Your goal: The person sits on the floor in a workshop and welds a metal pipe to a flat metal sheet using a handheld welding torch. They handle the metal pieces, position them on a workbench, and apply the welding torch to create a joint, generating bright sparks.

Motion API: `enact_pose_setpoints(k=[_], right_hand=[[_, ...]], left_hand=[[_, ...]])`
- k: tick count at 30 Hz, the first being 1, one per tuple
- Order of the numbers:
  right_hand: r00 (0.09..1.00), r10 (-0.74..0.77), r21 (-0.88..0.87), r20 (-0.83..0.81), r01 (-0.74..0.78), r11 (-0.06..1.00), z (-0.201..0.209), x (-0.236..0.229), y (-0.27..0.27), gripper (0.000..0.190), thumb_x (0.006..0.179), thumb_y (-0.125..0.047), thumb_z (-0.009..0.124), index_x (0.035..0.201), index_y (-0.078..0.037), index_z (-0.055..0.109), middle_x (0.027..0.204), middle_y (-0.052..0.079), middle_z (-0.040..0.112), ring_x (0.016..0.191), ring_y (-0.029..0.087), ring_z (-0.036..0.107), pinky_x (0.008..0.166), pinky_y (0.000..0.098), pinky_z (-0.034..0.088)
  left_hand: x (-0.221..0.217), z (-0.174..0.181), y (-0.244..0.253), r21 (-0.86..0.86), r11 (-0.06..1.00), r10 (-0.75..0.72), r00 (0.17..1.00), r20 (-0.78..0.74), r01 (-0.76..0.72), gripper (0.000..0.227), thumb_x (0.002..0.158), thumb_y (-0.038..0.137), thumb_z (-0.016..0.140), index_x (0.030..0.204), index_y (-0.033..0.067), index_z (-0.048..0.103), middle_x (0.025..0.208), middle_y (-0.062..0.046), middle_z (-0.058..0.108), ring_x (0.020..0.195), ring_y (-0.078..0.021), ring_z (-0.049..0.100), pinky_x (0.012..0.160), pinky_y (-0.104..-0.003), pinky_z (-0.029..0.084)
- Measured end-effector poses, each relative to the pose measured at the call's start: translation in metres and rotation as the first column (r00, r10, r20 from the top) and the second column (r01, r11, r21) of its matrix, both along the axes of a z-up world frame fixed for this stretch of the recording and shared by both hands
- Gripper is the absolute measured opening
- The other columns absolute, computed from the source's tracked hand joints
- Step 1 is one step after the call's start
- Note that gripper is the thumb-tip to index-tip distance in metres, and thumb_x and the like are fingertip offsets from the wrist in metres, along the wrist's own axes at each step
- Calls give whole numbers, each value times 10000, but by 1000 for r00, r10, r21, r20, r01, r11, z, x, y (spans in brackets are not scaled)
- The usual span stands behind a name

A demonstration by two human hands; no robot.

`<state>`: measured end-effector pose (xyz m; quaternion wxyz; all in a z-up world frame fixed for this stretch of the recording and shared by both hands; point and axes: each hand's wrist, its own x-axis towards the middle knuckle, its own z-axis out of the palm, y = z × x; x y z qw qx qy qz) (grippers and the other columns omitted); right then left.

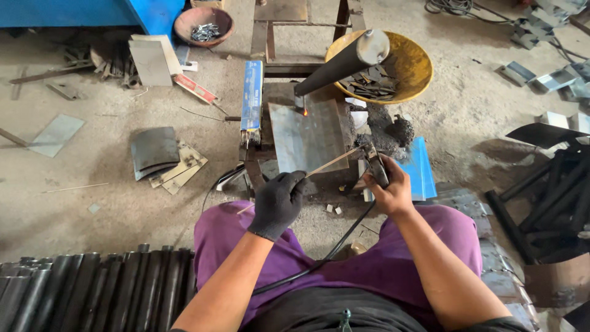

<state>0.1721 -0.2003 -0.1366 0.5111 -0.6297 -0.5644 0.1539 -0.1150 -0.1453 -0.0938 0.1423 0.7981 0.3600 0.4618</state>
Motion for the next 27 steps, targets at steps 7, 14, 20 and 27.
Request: enact_pose_setpoints(k=[7,14,20,27], right_hand=[[992,66,34,-109,-63,997,-9,4,0,515,882,-181,752,1324,48,622,1007,88,711,934,119,632,851,281,533],[993,65,42,-99,-61,997,-9,1,1,536,895,-227,777,1326,53,623,1085,98,733,1009,128,662,887,287,546],[998,-4,-51,-68,1,999,-12,4,0,526,887,-233,792,1330,19,659,1081,98,756,997,121,671,885,287,555],[946,129,-17,-299,-140,990,-29,20,13,655,839,-171,809,1385,51,526,1125,98,666,1017,174,643,902,304,533]], left_hand=[[5,0,-1,37,999,-4,999,-41,6,130,925,195,716,1028,117,717,885,-133,727,785,-357,712,654,-448,559],[5,1,-2,47,999,-13,997,-76,17,114,921,190,706,1018,129,704,885,-116,725,765,-354,707,638,-447,556],[4,5,-2,48,999,-14,989,-149,22,109,899,178,698,1001,139,696,854,-121,717,727,-364,693,613,-467,538],[4,-3,6,-94,996,-7,986,-167,-9,77,951,221,701,988,154,708,820,-108,716,743,-364,698,622,-484,535]])
